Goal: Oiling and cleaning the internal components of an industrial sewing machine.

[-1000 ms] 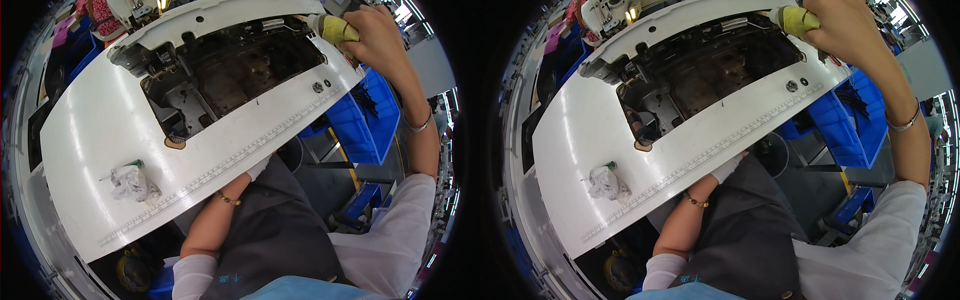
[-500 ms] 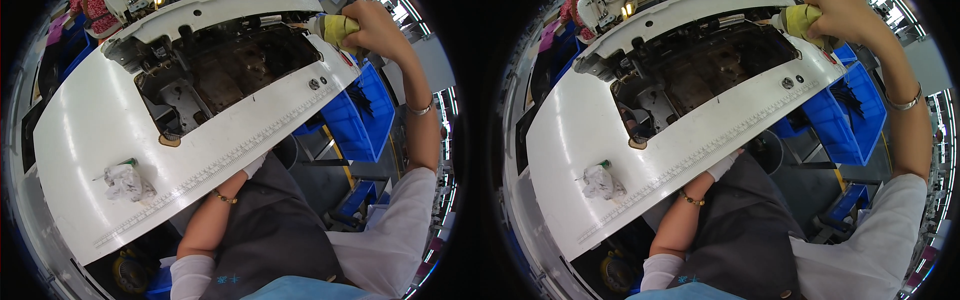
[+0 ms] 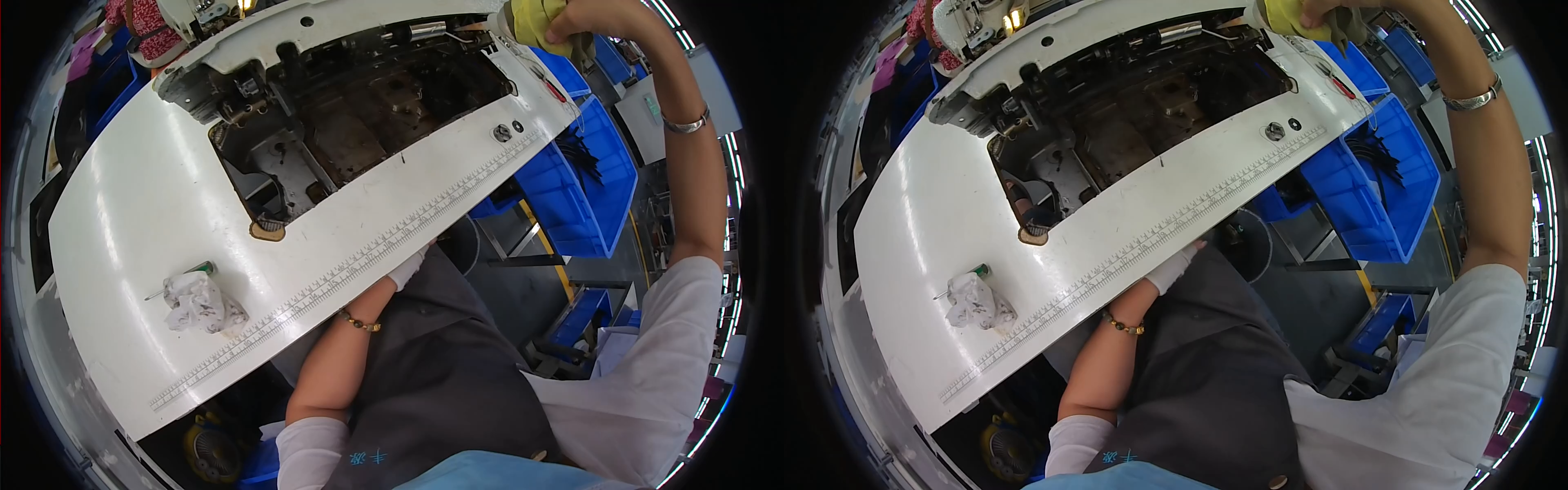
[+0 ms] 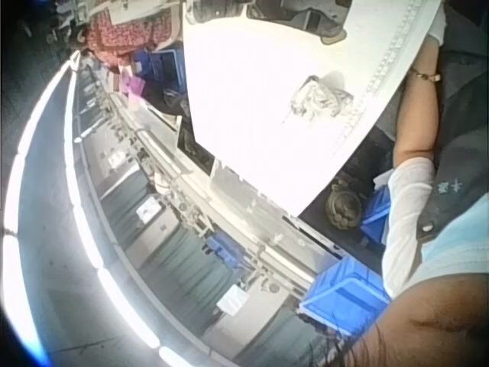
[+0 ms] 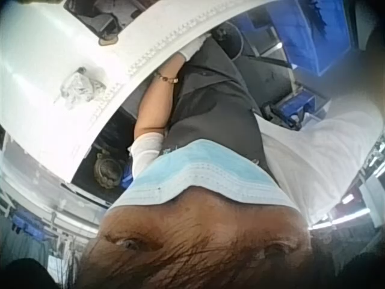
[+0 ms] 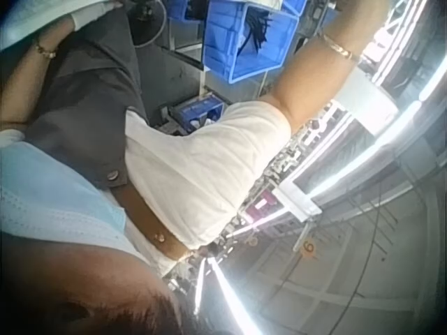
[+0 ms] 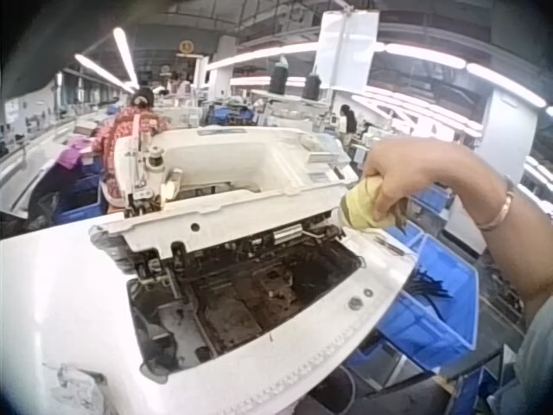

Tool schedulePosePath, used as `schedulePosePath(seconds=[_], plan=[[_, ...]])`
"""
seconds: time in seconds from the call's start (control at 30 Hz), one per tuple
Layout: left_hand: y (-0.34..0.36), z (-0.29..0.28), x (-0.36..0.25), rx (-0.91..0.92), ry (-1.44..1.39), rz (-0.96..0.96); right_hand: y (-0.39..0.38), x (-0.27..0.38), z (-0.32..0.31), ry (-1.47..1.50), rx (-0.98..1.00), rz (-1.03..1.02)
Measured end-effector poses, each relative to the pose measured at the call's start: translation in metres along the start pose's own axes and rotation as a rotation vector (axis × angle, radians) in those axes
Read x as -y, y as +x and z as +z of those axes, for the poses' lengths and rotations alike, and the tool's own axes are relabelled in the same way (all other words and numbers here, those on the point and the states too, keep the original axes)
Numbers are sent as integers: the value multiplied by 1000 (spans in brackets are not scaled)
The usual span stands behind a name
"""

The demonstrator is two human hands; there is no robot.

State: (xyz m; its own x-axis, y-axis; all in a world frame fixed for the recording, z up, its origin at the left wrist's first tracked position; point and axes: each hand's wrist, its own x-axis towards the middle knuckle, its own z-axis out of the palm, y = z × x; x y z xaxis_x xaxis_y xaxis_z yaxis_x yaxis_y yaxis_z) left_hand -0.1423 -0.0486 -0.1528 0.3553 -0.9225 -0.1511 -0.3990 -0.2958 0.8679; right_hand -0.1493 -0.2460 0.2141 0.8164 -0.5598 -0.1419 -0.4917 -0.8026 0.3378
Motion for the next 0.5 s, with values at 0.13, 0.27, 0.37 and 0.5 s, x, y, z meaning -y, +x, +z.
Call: schedulePosePath(seconds=[0.13,0.27,0.37,0.5], plan=[[0,1,1,-1,-8,9,-2,9,-2,-155,-45,12],[-2,0,-1,-30,18,15,-6,15,-1,-286,-161,11],[-1,-3,-3,-25,8,15,-4,7,8,-320,-282,-21],[-2,2,-2,-137,79,98,-10,9,10,-365,-356,-84]])
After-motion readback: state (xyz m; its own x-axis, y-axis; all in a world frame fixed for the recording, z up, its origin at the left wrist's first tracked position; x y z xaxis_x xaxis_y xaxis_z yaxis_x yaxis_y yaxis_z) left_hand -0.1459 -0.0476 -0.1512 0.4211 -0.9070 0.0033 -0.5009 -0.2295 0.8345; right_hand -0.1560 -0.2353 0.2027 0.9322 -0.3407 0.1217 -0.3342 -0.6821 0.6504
